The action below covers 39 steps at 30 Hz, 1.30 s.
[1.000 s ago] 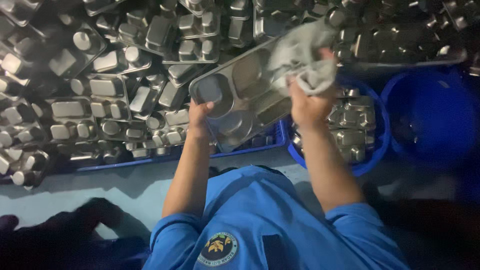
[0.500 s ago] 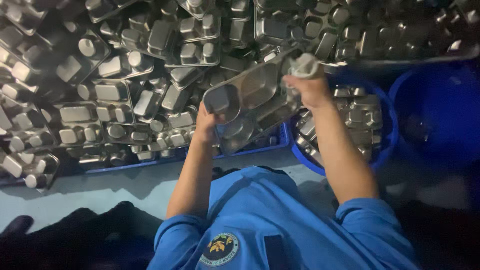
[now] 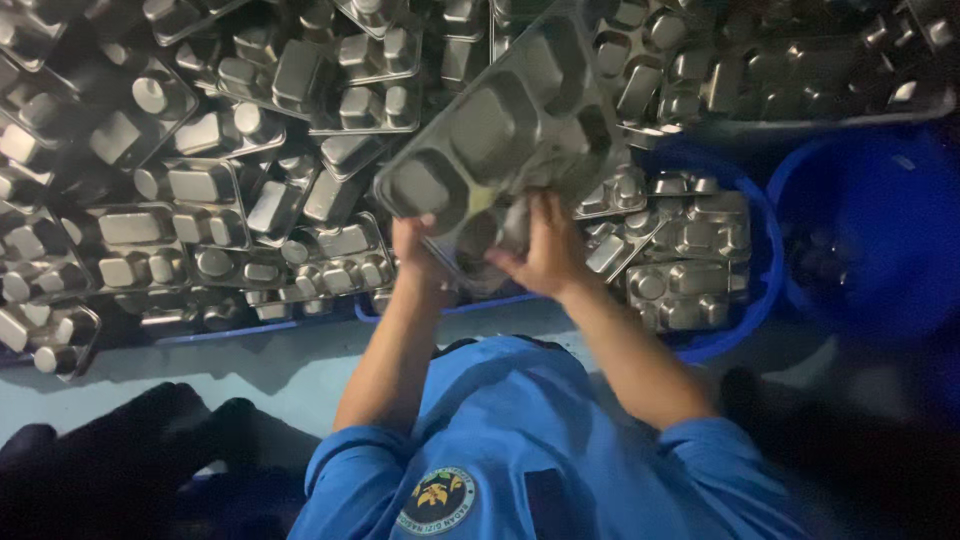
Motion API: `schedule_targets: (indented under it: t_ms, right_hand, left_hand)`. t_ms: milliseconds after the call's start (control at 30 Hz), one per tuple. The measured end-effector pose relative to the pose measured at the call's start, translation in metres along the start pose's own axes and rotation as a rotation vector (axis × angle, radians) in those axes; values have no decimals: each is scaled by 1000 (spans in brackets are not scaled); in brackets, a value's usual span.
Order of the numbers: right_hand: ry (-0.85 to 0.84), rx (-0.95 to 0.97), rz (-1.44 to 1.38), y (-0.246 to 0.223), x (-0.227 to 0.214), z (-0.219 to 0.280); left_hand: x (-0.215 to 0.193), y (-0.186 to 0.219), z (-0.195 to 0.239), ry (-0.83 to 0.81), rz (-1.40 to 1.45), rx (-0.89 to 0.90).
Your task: The person repeatedly picks up stainless steel compartmentalized trays from a blue crate, wipes them with a cloth, and places them into a stack. The person handles the trays one at a time, wiping both sides before stacking.
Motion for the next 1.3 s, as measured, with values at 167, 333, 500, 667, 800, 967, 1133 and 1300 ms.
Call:
schedule_targets:
  t_ms: [167, 333, 500, 667, 800, 967, 1133, 1300]
  right_hand:
    - [-194, -80, 365, 7, -14, -34]
    - [-484, 218, 340, 38, -21, -53]
    - [-222, -27, -165, 47, -25, -41]
    - [-286, 77, -7, 82, -11, -37]
    - [-431, 115, -314, 62, -4, -28]
    - [-329, 519, -468, -2, -15, -2]
    - [-409, -179, -123, -95, -12, -3]
    - [-792, 6, 95, -98, 17, -49]
  left_hand:
    - [41, 27, 18, -46, 47, 111]
    - [88, 45, 54, -259, -283, 381]
    - [93, 38, 54, -64, -140, 144]
    - [110, 47, 65, -299, -352, 389]
    - [109, 51, 76, -299, -124, 304]
    - [92, 50, 66, 79, 181, 136]
    - [106, 62, 55, -14, -144, 267]
    - [131, 98, 51, -223, -595, 364]
Point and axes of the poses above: each hand's wrist, its own z-axis away from the middle knuckle, its own x-axis out of the palm, y = z × x, the point moved 4 cm from there along -z, towards the middle knuckle, and after that the axes turned 2 degrees about y, right-handed, at the moved point
